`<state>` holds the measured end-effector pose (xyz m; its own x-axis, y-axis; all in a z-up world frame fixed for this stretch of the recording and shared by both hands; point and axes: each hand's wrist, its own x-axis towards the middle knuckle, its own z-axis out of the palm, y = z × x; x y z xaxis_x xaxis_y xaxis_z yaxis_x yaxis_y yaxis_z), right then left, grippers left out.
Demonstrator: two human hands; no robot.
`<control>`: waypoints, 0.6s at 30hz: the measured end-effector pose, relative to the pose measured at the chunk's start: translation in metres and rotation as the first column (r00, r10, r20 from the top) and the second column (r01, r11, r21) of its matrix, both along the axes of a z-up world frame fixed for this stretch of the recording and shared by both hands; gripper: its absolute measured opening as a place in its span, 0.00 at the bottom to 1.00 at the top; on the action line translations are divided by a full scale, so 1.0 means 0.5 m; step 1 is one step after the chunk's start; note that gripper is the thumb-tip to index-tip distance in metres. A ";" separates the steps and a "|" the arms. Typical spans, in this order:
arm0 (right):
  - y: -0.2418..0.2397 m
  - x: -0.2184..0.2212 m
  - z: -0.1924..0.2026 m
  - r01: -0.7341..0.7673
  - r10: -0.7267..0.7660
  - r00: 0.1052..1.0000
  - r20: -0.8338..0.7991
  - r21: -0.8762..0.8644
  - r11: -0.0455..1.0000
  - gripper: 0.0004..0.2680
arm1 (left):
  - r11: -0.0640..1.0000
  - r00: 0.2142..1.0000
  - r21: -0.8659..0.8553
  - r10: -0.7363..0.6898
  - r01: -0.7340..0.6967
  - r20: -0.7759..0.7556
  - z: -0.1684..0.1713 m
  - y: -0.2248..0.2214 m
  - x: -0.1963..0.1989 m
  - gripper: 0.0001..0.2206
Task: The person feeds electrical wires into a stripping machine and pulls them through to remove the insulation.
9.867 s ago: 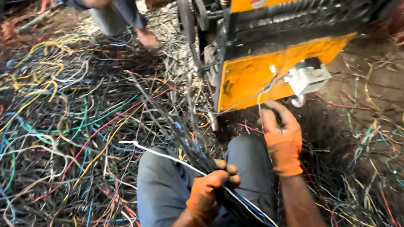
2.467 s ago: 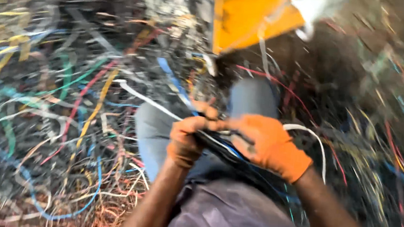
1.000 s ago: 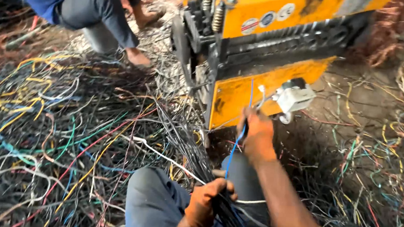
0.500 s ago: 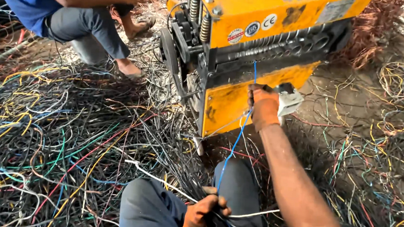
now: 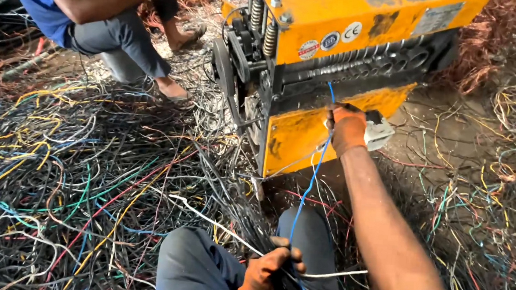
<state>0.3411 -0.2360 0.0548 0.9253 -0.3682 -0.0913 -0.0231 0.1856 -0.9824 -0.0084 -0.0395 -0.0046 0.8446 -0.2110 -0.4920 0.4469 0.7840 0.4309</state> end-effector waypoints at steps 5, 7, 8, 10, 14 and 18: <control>0.016 0.040 0.024 -0.083 0.084 0.996 0.002 0.162 0.983 0.02 | 1.000 0.998 0.010 -0.009 0.008 0.059 0.005 -0.002 -0.007 0.13; 0.020 0.047 0.051 -0.132 0.141 0.990 -0.028 0.210 0.969 0.02 | 1.000 0.998 -0.004 -0.005 0.005 0.060 0.001 -0.002 -0.004 0.13; 0.023 0.040 0.055 -0.151 0.168 0.985 -0.050 0.236 0.960 0.03 | 0.999 0.995 -0.034 -0.001 0.004 0.099 -0.002 -0.002 -0.005 0.13; 0.031 0.011 0.046 -0.165 0.189 0.979 -0.078 0.245 0.955 0.02 | 0.995 0.986 -0.096 0.012 0.004 0.165 -0.009 -0.003 -0.015 0.14; 0.022 -0.096 0.013 -0.226 0.245 0.969 -0.036 0.276 0.934 0.10 | 1.000 0.990 -0.002 -0.007 0.007 0.141 0.008 -0.004 -0.021 0.13; 0.009 -0.226 0.031 -0.244 0.248 0.969 -0.010 0.164 0.956 0.10 | 1.000 0.998 -0.007 0.009 -0.008 0.060 0.048 0.002 -0.028 0.13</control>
<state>0.2282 -0.2313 0.0702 0.9813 -0.1078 -0.1595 -0.1168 0.3253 -0.9384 -0.0222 -0.0386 0.0195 0.8744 -0.2067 -0.4390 0.4135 0.7907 0.4514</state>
